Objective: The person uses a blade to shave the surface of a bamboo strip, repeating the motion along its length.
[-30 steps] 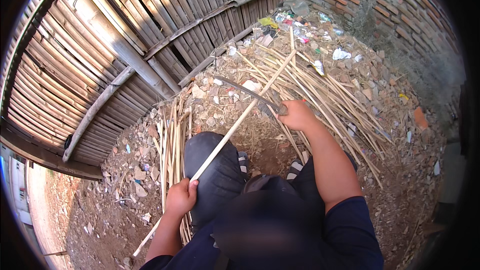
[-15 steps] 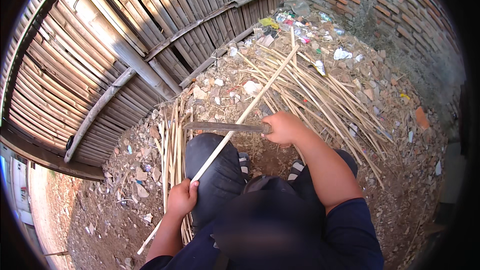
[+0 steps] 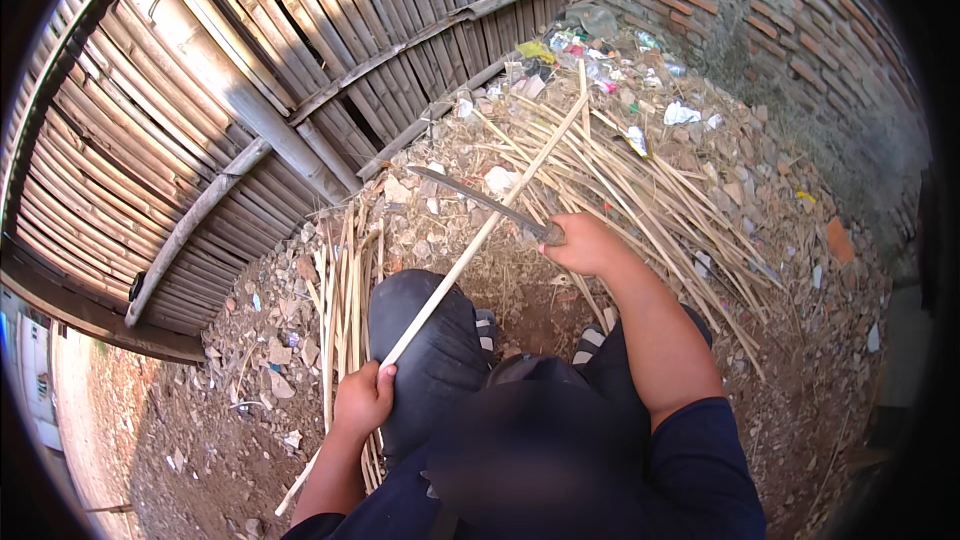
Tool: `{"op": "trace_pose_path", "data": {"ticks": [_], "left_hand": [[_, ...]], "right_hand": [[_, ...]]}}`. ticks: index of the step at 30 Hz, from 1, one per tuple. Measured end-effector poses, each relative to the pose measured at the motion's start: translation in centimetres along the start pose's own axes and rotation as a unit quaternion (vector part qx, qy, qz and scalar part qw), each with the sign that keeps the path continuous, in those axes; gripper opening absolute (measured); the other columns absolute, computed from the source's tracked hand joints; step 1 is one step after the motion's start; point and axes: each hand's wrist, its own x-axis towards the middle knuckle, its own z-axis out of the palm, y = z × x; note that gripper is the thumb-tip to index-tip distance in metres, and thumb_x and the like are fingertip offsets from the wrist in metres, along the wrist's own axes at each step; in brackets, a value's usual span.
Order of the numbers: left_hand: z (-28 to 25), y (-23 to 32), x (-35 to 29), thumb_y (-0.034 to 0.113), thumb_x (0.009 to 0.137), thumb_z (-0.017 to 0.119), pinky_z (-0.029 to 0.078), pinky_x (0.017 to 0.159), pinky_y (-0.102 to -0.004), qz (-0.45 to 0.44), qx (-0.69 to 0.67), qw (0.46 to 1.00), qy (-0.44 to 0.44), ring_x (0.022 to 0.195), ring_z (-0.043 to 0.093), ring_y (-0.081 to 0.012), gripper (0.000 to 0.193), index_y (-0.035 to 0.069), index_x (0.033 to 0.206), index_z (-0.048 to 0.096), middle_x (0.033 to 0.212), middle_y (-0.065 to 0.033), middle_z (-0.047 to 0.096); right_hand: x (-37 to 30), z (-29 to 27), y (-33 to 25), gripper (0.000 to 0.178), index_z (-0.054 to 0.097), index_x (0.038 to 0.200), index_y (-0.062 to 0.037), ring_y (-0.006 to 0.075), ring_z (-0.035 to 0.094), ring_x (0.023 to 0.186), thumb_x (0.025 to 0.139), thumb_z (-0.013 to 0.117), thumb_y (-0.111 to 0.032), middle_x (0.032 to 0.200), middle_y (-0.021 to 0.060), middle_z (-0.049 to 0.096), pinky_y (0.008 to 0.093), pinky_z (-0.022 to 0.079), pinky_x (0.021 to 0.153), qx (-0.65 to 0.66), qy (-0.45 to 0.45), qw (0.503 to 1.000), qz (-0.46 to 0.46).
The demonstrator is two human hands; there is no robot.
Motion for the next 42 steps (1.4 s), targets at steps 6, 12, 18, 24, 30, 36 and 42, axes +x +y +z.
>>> {"op": "trace_pose_path", "data": {"ticks": [6,12,18,24,30,36,42], "left_hand": [[0.0,-0.1,0.0,0.033,0.102,0.062,0.045,0.058,-0.0549,-0.011,-0.005,1.0,-0.012,0.063,0.06,-0.0488,0.042,0.002,0.075,0.054,0.063,-0.0246,0.059],[-0.1,0.1,0.1,0.033,0.102,0.062,0.046,0.06,-0.0553,-0.024,-0.008,1.0,-0.018,0.064,0.06,-0.0493,0.041,0.002,0.075,0.055,0.065,-0.0255,0.06],[-0.1,0.0,0.1,0.033,0.102,0.062,0.046,0.06,-0.0555,-0.006,0.007,1.0,-0.012,0.064,0.06,-0.0494,0.041,0.002,0.075,0.055,0.064,-0.0257,0.059],[0.0,-0.2,0.1,0.033,0.102,0.062,0.045,0.058,-0.0561,-0.003,-0.003,1.0,-0.007,0.062,0.059,-0.0495,0.041,0.002,0.075,0.054,0.063,-0.0252,0.059],[-0.1,-0.3,-0.1,0.034,0.102,0.062,0.046,0.059,-0.0559,-0.017,-0.004,1.0,-0.016,0.064,0.06,-0.0494,0.041,0.002,0.076,0.054,0.063,-0.0245,0.059],[-0.3,0.2,0.2,0.034,0.102,0.061,0.047,0.062,-0.0568,-0.019,0.012,1.0,-0.017,0.067,0.062,-0.05,0.041,0.002,0.078,0.055,0.066,-0.0252,0.061],[0.0,-0.1,0.0,0.034,0.102,0.061,0.047,0.061,-0.0566,-0.031,0.001,0.999,-0.02,0.066,0.062,-0.0498,0.041,0.002,0.077,0.054,0.066,-0.0253,0.061]], "right_hand": [[-0.6,0.7,-1.5,0.045,0.072,0.12,-0.0061,0.0409,0.07,0.097,0.085,0.077,-0.035,0.098,0.0218,0.073,0.0496,0.055,0.085,-0.059,-0.034,0.996,-0.061],[0.3,-0.7,1.2,0.051,0.071,0.124,-0.0053,0.0405,0.07,0.099,0.084,0.078,-0.036,0.101,0.0226,0.073,0.0486,0.055,0.086,-0.054,-0.014,0.998,-0.042],[0.4,-0.9,1.9,0.053,0.07,0.123,-0.0018,0.0414,0.07,0.102,0.083,0.078,-0.035,0.108,0.0262,0.072,0.0466,0.055,0.091,-0.014,0.059,0.998,0.01],[-0.5,-0.1,-0.7,0.043,0.072,0.115,-0.0045,0.0413,0.069,0.101,0.085,0.076,-0.034,0.103,0.0231,0.073,0.0488,0.055,0.089,-0.015,0.016,1.0,-0.017],[-0.4,0.4,-1.6,0.04,0.073,0.116,-0.0121,0.0398,0.07,0.102,0.084,0.077,-0.036,0.104,0.0215,0.073,0.0497,0.056,0.088,-0.082,-0.038,0.993,-0.076],[1.5,0.5,3.4,0.055,0.069,0.125,0.0004,0.0418,0.069,0.105,0.084,0.078,-0.036,0.111,0.0262,0.072,0.0457,0.055,0.092,0.021,0.057,0.998,0.012],[0.4,-0.1,0.9,0.05,0.07,0.121,-0.0007,0.0421,0.069,0.102,0.084,0.077,-0.034,0.107,0.0256,0.072,0.0472,0.054,0.089,0.029,0.049,0.998,0.024]]}}
